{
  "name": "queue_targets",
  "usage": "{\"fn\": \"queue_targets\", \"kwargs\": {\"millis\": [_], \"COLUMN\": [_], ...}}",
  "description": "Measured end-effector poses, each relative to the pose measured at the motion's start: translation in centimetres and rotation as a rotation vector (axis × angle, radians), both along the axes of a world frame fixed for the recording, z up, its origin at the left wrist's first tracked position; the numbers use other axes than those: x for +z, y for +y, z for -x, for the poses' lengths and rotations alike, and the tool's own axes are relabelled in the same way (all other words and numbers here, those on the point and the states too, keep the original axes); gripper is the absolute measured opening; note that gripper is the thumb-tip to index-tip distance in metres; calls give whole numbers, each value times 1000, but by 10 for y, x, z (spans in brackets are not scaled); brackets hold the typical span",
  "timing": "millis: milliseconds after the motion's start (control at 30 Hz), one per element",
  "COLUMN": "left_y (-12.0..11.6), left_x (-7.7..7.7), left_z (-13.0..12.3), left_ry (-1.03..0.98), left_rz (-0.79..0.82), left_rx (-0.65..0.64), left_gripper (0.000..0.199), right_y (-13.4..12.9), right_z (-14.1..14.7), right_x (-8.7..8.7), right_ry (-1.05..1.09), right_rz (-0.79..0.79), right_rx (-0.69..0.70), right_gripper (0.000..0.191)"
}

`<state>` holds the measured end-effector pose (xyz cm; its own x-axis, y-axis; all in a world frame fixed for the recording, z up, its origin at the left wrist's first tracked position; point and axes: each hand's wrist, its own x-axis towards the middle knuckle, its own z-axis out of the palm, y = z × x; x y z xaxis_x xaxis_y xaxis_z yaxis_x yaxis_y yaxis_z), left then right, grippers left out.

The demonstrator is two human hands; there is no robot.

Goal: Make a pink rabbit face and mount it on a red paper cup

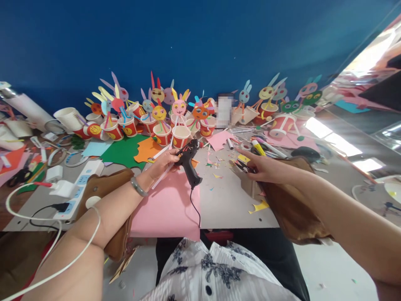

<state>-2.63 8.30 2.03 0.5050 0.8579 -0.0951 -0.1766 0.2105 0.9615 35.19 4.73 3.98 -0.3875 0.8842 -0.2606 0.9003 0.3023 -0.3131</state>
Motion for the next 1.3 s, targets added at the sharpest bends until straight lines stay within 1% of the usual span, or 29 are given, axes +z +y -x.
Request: {"fn": "queue_targets", "kwargs": {"millis": [100, 167, 200, 300, 333, 500, 600, 700, 800, 933, 1033, 1100, 1200, 1300], "left_y": [-1, -2, -2, -3, -3, -2, -2, -1, -1, 1, 1, 1, 0, -3], "left_x": [3, 5, 6, 6, 5, 0, -1, 0, -1, -4, -7, -6, -2, 2], "left_z": [-2, -3, -4, -3, -3, 1, 1, 0, 0, 3, 5, 5, 3, 2], "left_ry": [1, 0, -1, -4, -5, -9, -9, 2, 15, 9, 15, 20, 24, 32], "left_rz": [12, 18, 21, 32, 33, 30, 13, 12, 18, 13, 15, 25, 39, 31], "left_rx": [-9, -2, 4, 8, 7, 20, 13, 11, 7, 9, 6, 14, 25, 28], "left_gripper": [29, 29, 30, 32, 32, 32, 30, 28, 26, 29, 29, 29, 28, 27], "right_y": [-3, -4, -5, -6, -7, -10, -8, 3, 24, 63, 90, 103, 111, 98], "right_z": [-11, -16, -18, -23, -24, -18, -9, 1, 14, 33, 45, 50, 55, 56], "right_x": [12, 20, 23, 25, 24, 21, 21, 18, 12, 7, 5, 4, 6, 12], "right_ry": [-6, -100, -183, -419, -466, -522, -522, -515, -486, -416, -408, -408, -416, -424], "right_rz": [-19, -40, -64, -166, -198, -280, -347, -408, -444, -386, -363, -334, -283, -266], "right_rx": [-69, -129, -151, -195, -206, -212, -208, -213, -242, -307, -310, -296, -257, -214], "right_gripper": [88, 80, 70, 27, 19, 23, 30, 36, 36, 34, 33, 31, 31, 36]}}
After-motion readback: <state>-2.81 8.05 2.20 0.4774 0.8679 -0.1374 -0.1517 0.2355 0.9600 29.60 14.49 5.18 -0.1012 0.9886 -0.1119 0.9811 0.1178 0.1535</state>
